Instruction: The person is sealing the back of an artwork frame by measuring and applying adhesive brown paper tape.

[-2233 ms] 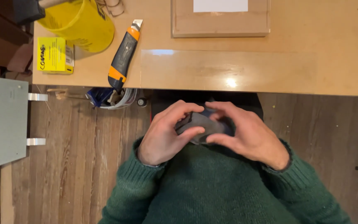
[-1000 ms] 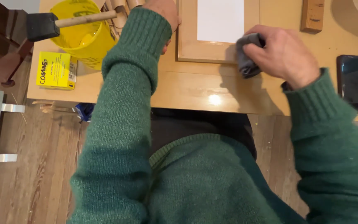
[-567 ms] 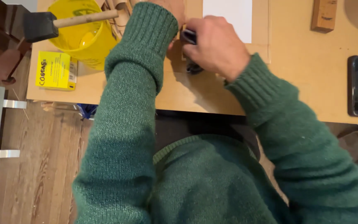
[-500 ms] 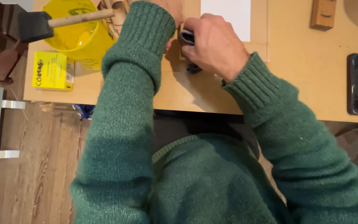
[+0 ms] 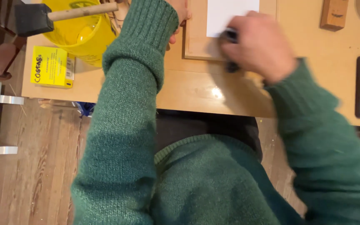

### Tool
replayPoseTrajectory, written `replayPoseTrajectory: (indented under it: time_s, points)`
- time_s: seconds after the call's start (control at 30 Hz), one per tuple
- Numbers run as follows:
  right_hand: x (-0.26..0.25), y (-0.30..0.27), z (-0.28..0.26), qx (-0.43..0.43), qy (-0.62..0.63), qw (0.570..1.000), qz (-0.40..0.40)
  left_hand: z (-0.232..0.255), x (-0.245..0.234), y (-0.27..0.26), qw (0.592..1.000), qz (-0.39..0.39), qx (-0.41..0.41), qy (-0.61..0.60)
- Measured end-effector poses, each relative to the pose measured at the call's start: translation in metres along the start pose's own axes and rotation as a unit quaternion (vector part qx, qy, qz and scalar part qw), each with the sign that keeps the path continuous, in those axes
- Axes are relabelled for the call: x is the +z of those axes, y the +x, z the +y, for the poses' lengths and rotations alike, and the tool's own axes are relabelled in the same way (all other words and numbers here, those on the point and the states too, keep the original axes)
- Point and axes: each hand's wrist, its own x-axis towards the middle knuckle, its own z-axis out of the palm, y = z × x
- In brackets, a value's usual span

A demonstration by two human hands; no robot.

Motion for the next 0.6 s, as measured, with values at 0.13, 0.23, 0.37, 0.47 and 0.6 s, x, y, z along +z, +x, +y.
replayPoseTrajectory:
  time_s: [0.13, 0.23, 0.37, 0.47, 0.6]
  points:
    - [0.022, 0.036, -0.041, -0.015, 0.066, 0.997, 0.029, 0.016, -0.012, -0.028, 1.0, -0.018, -0.015, -0.014]
    - [0.016, 0.028, -0.031, -0.019, 0.068, 0.997, 0.034, 0.027, -0.007, -0.045, 0.999, -0.039, -0.019, -0.028]
    - [-0.015, -0.01, 0.027, 0.104, 0.076, 0.99, -0.059, 0.03, -0.002, -0.053, 0.997, -0.062, -0.024, -0.04]
    - [-0.028, -0.04, 0.072, 0.075, -0.008, 0.997, -0.006, 0.033, -0.004, -0.055, 0.998, -0.053, -0.017, -0.039]
    - [-0.026, -0.048, 0.081, 0.115, 0.004, 0.993, 0.009, 0.036, -0.002, -0.055, 0.997, -0.052, -0.015, -0.054]
